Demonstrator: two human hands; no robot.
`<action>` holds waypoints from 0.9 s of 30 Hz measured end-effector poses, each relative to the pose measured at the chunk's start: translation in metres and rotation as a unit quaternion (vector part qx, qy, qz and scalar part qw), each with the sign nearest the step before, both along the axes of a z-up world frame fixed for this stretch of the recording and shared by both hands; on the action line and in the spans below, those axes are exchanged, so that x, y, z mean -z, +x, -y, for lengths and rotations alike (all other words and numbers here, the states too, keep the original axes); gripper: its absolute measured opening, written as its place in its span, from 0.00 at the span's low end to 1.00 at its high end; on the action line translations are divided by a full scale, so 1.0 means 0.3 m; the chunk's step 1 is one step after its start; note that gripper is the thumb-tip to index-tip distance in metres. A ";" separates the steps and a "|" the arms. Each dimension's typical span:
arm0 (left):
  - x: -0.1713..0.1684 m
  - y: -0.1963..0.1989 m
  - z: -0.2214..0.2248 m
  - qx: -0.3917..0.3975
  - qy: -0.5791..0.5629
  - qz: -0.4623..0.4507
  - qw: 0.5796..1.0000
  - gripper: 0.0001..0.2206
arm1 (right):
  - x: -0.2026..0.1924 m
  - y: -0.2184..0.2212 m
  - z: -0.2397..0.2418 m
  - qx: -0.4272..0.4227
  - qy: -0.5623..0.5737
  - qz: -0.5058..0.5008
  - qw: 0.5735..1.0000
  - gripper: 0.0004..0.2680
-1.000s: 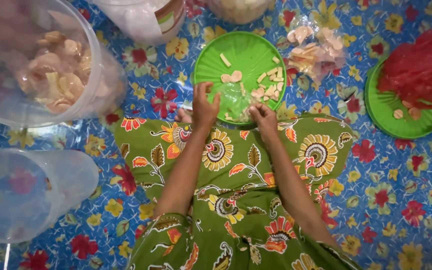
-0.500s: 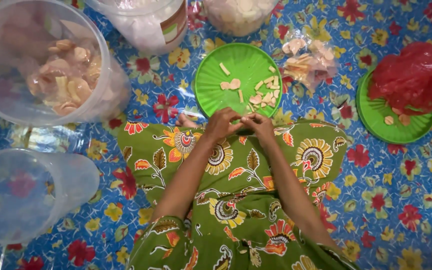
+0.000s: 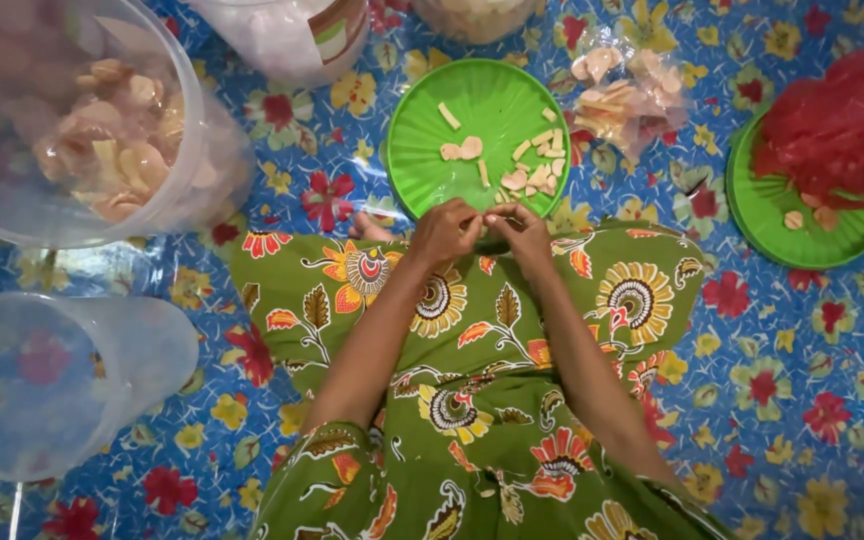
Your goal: Bagging sliced food items from a plate into small plastic bags
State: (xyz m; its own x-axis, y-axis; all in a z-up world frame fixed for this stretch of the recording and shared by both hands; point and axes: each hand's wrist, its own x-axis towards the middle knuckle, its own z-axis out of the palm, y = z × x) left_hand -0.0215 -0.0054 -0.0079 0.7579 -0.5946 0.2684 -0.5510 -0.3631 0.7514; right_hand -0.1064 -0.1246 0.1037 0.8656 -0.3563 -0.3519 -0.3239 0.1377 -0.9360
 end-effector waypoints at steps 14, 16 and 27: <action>-0.019 0.008 0.022 0.015 -0.034 -0.068 0.997 0.04 | 0.181 0.045 0.065 0.030 -0.014 0.028 0.999 0.09; -0.009 0.015 0.029 0.013 -0.051 -0.097 0.994 0.04 | 0.205 0.052 0.070 0.035 -0.019 0.034 0.999 0.08; 0.042 0.034 0.031 -0.006 -0.064 -0.124 0.990 0.03 | 0.236 0.065 0.081 0.031 -0.033 0.064 0.997 0.07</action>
